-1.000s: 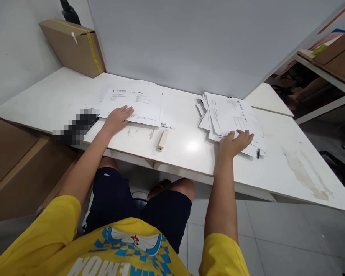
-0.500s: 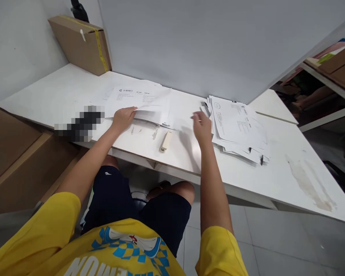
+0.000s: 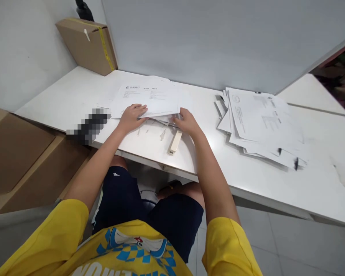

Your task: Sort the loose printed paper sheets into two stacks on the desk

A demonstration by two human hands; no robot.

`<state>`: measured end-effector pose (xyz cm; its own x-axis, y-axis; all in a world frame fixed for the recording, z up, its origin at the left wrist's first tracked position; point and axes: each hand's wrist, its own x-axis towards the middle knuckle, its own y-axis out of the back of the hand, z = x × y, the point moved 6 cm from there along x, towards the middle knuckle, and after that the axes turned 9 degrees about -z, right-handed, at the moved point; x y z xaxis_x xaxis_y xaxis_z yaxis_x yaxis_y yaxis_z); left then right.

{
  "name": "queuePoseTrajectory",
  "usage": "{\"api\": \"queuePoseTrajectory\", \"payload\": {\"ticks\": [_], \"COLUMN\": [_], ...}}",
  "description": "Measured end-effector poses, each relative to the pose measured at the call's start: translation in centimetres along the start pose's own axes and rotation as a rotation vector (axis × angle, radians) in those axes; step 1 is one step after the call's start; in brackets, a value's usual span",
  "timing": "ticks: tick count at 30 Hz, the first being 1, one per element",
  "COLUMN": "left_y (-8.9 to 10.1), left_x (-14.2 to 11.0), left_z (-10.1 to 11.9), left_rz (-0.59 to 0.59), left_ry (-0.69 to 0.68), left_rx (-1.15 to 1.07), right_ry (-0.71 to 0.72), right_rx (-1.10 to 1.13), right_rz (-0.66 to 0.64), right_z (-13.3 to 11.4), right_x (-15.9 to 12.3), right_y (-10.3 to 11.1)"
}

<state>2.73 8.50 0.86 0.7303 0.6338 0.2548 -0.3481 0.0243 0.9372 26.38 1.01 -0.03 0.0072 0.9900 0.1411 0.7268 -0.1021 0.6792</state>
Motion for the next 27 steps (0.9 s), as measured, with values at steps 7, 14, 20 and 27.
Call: {"api": "queuePoseTrajectory", "payload": {"ticks": [7, 14, 20, 27], "left_y": [0.1, 0.3, 0.2, 0.0], "left_x": [0.1, 0.1, 0.1, 0.0], "left_z": [-0.2, 0.0, -0.1, 0.4], "left_rz": [0.031, 0.030, 0.025, 0.014], "left_ry": [0.020, 0.030, 0.033, -0.030], "left_rx": [-0.031, -0.043, -0.045, 0.039], "right_ry": [0.075, 0.105, 0.137, 0.084], "right_rx": [-0.084, -0.121, -0.132, -0.230], "right_rz": [-0.062, -0.028, -0.016, 0.051], "right_z": [-1.3, -1.3, -1.6, -2.7], "right_x": [-0.3, -0.2, -0.2, 0.1], "right_y": [-0.4, -0.6, -0.7, 0.2]}}
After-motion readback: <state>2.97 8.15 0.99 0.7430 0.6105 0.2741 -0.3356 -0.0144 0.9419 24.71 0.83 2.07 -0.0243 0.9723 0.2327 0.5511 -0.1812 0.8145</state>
